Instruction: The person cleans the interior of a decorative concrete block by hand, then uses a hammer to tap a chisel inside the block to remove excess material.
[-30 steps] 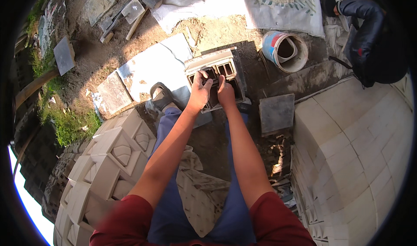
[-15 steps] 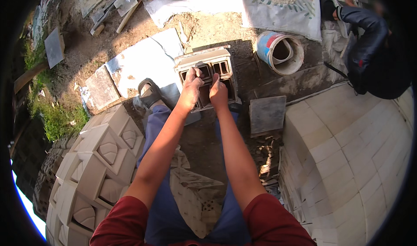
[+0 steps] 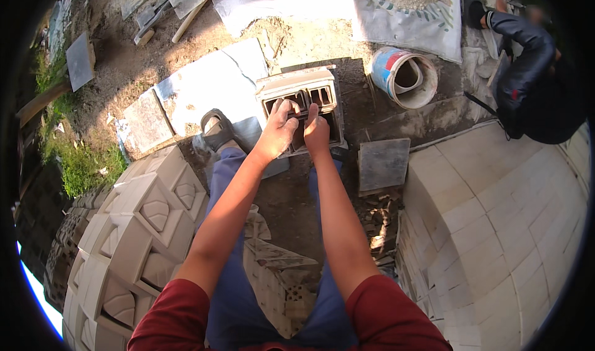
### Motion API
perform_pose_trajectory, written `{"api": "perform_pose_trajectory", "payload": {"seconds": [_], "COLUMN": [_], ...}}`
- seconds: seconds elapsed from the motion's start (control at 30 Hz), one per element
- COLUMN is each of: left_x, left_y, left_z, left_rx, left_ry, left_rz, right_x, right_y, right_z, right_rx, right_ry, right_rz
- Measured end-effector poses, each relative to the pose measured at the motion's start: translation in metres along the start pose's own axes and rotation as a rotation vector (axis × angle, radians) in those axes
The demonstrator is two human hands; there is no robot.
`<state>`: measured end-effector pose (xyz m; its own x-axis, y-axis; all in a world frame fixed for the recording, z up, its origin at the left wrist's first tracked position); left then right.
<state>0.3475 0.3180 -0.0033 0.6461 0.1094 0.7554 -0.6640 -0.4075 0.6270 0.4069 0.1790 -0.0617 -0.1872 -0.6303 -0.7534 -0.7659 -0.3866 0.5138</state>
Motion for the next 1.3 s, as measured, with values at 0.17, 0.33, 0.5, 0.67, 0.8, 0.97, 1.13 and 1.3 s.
{"api": "perform_pose_trajectory", "payload": {"seconds": [0.17,0.33,0.5,0.67,0.8,0.97,1.13,1.3], "left_x": [-0.01,-0.092,-0.074,-0.064,-0.065,-0.074,-0.101,-0.096], "left_y": [0.044,0.002,-0.001,-0.003,0.004,-0.001,-0.007,0.002], "left_z": [-0.05,-0.049,-0.024,-0.021,-0.028,-0.016,-0.017,-0.012], "left_rx": [0.503,0.29,-0.053,-0.067,-0.055,-0.094,-0.104,-0.143], "left_ry": [-0.096,0.746,1.02,1.059,1.041,1.127,1.156,1.202], "left_rz": [-0.039,-0.309,-0.401,-0.285,-0.304,-0.352,-0.345,-0.392], "right_x": [0.023,0.008,0.011,0.004,-0.043,-0.062,-0.058,-0.079], "right_y": [-0.002,-0.001,0.002,0.006,0.042,0.044,0.017,0.01], "right_z": [-0.018,0.003,-0.001,-0.008,0.006,0.001,0.002,-0.007], "right_rx": [0.05,0.025,0.015,0.003,0.161,0.123,-0.191,-0.384], "right_ry": [0.022,-0.084,-0.082,0.05,0.206,0.33,0.378,0.351], "right_rz": [0.213,0.171,0.212,-0.037,-0.162,-0.452,-0.319,-0.143]}}
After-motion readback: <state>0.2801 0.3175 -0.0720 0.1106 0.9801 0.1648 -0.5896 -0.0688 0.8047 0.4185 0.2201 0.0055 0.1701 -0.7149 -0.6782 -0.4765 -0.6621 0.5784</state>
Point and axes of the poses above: each hand's wrist, its own y-axis away from the middle knuckle, its own z-axis out of the palm, x = y × z, the point moved 3 cm from there along -y, towards the middle knuckle, and after that the axes turned 12 degrees about -z, right-handed, at the moved point
